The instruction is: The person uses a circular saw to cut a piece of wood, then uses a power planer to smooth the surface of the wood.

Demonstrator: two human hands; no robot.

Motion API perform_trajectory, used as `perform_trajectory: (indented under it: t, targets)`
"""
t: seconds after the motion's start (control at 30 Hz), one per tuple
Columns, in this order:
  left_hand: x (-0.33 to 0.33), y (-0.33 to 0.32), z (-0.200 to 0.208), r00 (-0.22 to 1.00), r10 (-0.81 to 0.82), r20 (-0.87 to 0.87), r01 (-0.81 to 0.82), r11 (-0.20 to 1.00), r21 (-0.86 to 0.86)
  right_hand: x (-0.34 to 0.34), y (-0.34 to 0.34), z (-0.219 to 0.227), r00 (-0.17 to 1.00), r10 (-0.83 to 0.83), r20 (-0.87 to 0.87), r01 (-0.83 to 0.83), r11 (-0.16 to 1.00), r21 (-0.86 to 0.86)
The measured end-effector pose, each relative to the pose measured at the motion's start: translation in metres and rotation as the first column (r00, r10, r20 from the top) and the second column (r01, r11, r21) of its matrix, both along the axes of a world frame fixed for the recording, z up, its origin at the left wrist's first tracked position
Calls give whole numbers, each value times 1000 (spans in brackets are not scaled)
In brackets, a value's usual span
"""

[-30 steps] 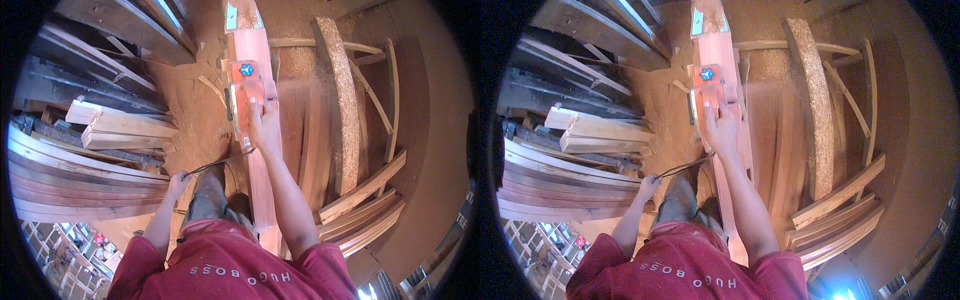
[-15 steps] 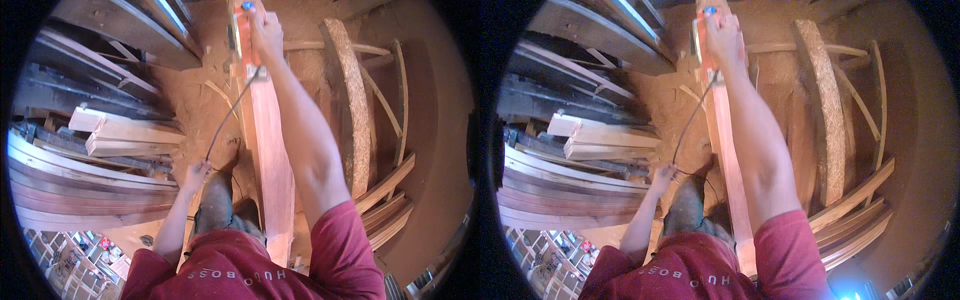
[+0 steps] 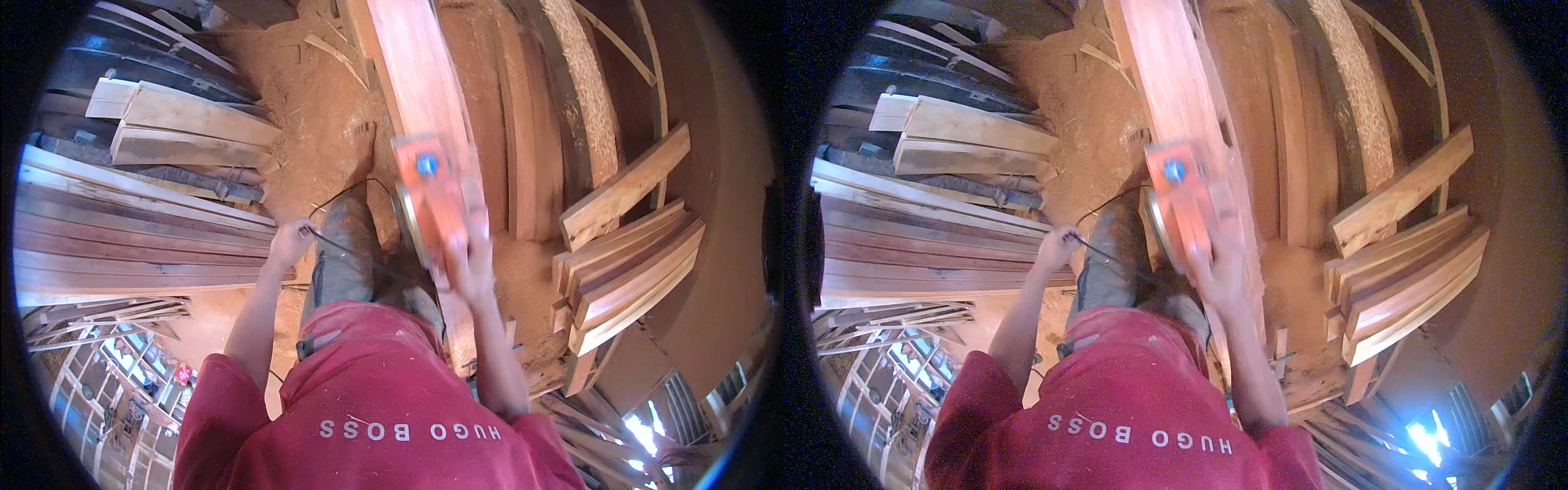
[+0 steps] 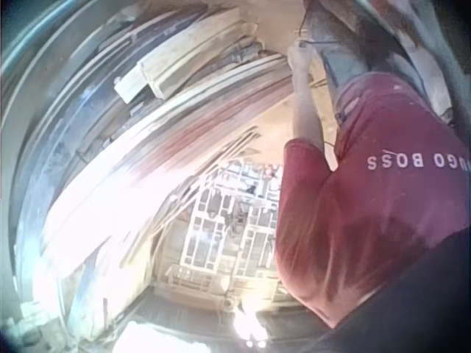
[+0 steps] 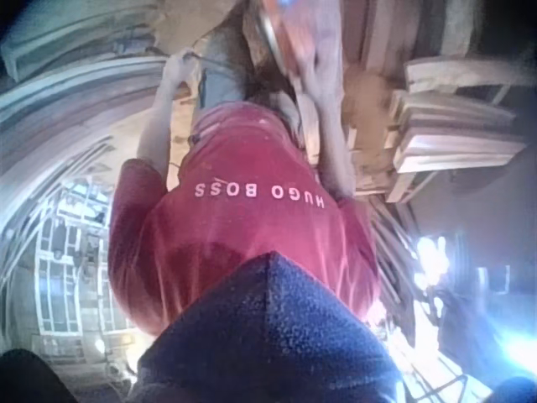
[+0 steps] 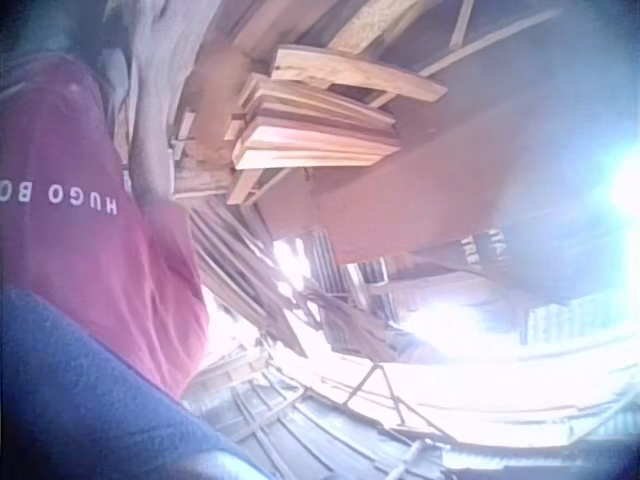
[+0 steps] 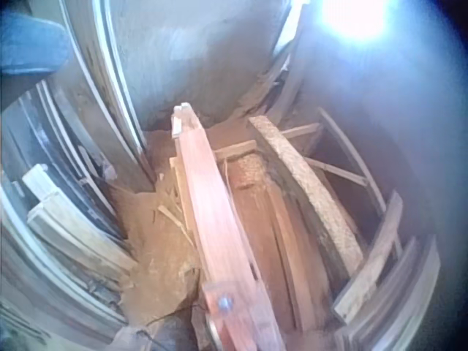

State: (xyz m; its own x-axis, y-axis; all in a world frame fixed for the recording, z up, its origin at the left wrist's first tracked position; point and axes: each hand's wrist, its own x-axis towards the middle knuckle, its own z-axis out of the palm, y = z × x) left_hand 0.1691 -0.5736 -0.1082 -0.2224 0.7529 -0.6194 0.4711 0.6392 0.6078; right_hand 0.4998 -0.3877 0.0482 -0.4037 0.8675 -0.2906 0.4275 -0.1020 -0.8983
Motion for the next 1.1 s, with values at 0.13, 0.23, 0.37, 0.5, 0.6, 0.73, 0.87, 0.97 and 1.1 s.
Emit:
perform_trajectory:
  t: [0.13,0.23,0.37,0.5,0.6,0.73,0.87,0.97,1.1]
  targets:
    - [54,-14,23,962,-267,-57,264,962,-65,91,-128,10,993,-105,51,114,963,-246]
    - [75,-19,26,953,-295,-63,288,952,-103,113,-151,12,991,-125,57,136,951,-279]
    - [69,-33,23,983,-173,-57,164,977,-135,93,-121,10,995,-79,61,91,966,-241]
    - [37,-41,12,994,-86,-71,78,991,-110,49,-61,1,997,-59,47,69,969,-236]
    - [12,-45,2,996,47,-76,-60,982,-182,-3,-3,-3,997,-72,26,76,979,-190]
    - [-10,-4,-2,985,174,9,-172,980,-103,-60,78,-5,992,-36,118,47,995,-91]
    - [-50,-19,-29,928,358,104,-363,931,28,-131,141,-6,998,-18,58,20,999,-36]
    - [-51,50,-5,961,266,73,-263,963,-56,-158,193,-13,995,-83,61,83,997,6]
    - [-75,71,-7,961,267,65,-260,960,-101,-212,252,-20,992,-103,72,104,995,2]
